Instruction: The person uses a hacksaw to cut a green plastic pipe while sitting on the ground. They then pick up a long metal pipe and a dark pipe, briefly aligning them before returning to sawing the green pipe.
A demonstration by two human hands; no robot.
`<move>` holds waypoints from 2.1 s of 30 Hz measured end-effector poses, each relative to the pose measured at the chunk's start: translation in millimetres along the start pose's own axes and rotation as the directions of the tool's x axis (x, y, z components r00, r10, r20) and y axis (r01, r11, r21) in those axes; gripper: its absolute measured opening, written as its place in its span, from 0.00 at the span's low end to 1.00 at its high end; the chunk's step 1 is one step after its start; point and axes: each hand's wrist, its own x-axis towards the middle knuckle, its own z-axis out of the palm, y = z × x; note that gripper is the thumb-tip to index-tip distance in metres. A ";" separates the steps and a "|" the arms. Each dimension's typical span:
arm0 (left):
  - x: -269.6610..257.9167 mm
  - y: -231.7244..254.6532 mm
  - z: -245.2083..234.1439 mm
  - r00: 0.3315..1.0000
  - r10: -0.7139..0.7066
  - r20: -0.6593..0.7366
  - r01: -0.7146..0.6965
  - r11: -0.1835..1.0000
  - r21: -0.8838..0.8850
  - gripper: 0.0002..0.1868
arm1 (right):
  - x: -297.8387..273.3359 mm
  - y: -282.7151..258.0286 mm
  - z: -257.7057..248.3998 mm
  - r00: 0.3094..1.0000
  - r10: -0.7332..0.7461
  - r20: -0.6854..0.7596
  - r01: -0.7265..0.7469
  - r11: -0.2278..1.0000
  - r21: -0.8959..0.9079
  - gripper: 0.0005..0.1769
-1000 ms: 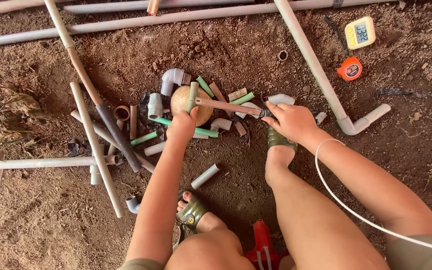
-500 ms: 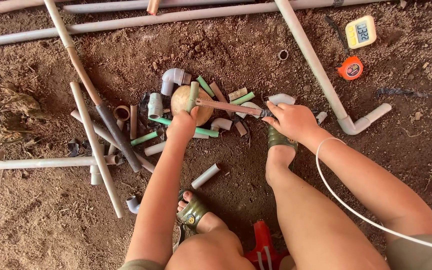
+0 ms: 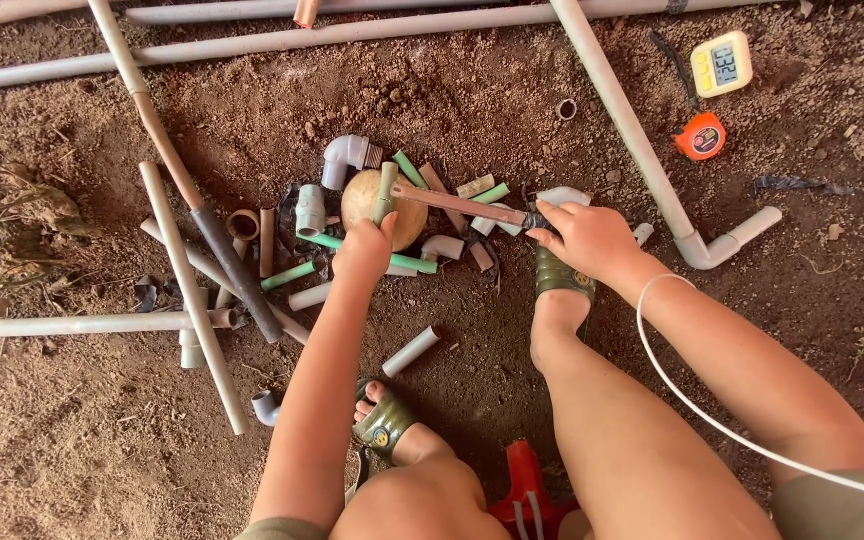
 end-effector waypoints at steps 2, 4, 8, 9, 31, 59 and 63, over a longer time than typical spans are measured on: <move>-0.1 0.8 1.1 1.000 -0.011 0.000 0.011 1.000 0.017 0.31 | 2.2 -2.6 0.4 1.000 -0.008 0.019 0.008 1.000 0.003 0.29; -0.4 1.5 1.4 1.000 -0.023 0.002 0.023 0.999 0.035 0.32 | 3.4 -3.3 2.9 0.999 -0.017 0.041 0.017 1.000 0.006 0.29; 0.1 -0.7 7.4 1.000 -0.007 -0.015 0.008 0.998 0.057 0.31 | 3.8 -2.6 4.6 0.997 -0.013 0.078 0.009 0.999 0.039 0.28; 0.4 -1.6 10.5 1.000 -0.017 -0.009 0.017 0.998 0.065 0.31 | 3.4 -2.5 2.9 0.996 -0.011 0.092 0.009 1.000 0.024 0.29; -25.7 25.2 -21.5 0.854 -0.043 0.518 -0.008 0.995 0.095 0.27 | 36.0 -69.4 31.6 0.853 0.172 0.494 -0.388 0.841 0.377 0.39; -18.8 -1.3 5.5 0.942 0.034 0.335 -0.078 0.990 0.119 0.24 | 62.1 -97.6 49.0 0.971 -0.031 0.239 -0.024 0.974 0.227 0.23; -8.2 -4.6 -32.0 0.892 0.077 0.446 -0.145 0.982 0.120 0.25 | 64.0 -102.5 43.8 0.977 -0.080 0.199 0.054 0.990 0.134 0.22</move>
